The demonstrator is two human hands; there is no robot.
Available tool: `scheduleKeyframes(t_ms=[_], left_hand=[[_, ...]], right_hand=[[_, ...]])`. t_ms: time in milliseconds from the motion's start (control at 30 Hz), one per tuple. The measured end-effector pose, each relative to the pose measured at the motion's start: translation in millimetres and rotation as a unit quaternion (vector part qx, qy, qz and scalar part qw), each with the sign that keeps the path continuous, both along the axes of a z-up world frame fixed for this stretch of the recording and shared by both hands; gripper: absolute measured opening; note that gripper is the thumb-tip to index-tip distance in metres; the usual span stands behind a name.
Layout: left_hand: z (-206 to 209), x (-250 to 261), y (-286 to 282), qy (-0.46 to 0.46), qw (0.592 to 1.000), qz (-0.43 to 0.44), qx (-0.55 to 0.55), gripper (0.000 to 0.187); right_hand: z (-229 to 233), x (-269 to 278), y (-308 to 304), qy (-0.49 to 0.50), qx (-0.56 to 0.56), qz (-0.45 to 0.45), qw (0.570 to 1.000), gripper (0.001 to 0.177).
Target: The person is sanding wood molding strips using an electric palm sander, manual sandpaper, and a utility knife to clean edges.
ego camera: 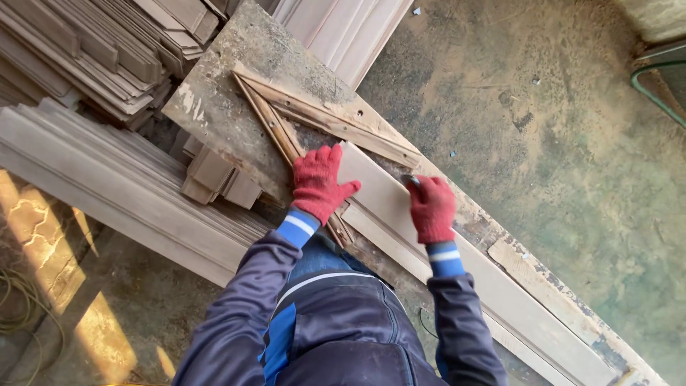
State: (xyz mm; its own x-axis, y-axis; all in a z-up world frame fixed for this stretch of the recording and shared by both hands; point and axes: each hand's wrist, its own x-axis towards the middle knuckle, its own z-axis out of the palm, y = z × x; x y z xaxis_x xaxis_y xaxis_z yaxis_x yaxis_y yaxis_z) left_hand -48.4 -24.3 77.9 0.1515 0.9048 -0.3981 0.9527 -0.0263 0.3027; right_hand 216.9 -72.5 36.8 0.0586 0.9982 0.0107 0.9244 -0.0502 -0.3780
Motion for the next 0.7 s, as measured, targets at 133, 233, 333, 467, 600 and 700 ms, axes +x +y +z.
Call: scheduleKeyframes(t_ms=[133,233,333,467,600,700], left_hand=[[-12.0,-9.0,6.4,0.001,0.999,-0.032,-0.028,0.099],[-21.8,-13.8,4.5,-0.022,0.998,-0.042,-0.033,0.098],[-43.7,-15.5,-2.1,-0.065,0.996,-0.034,0.058,0.096],[-66.3,-15.1,-8.7,-0.091,0.984,-0.031,0.149,0.095],[-75.3,-9.9,-11.2,-0.09,0.976,-0.023,0.197,0.095],[-57.0,-14.4,-7.0,-0.101,0.978,-0.021,0.178,0.092]], right_hand=[[-9.6,-49.2,50.5,-0.04,-0.009,0.061,0.997,0.014],[-8.7,-64.3,60.8,-0.056,-0.019,0.093,0.994,0.014],[-4.1,-62.8,63.7,-0.043,-0.064,0.089,0.993,0.011],[11.9,-78.0,69.1,-0.09,-0.104,0.067,0.988,0.013],[5.1,-89.4,74.4,-0.071,-0.104,0.055,0.991,0.014],[-3.9,-112.8,91.3,-0.114,-0.087,0.096,0.985,0.013]])
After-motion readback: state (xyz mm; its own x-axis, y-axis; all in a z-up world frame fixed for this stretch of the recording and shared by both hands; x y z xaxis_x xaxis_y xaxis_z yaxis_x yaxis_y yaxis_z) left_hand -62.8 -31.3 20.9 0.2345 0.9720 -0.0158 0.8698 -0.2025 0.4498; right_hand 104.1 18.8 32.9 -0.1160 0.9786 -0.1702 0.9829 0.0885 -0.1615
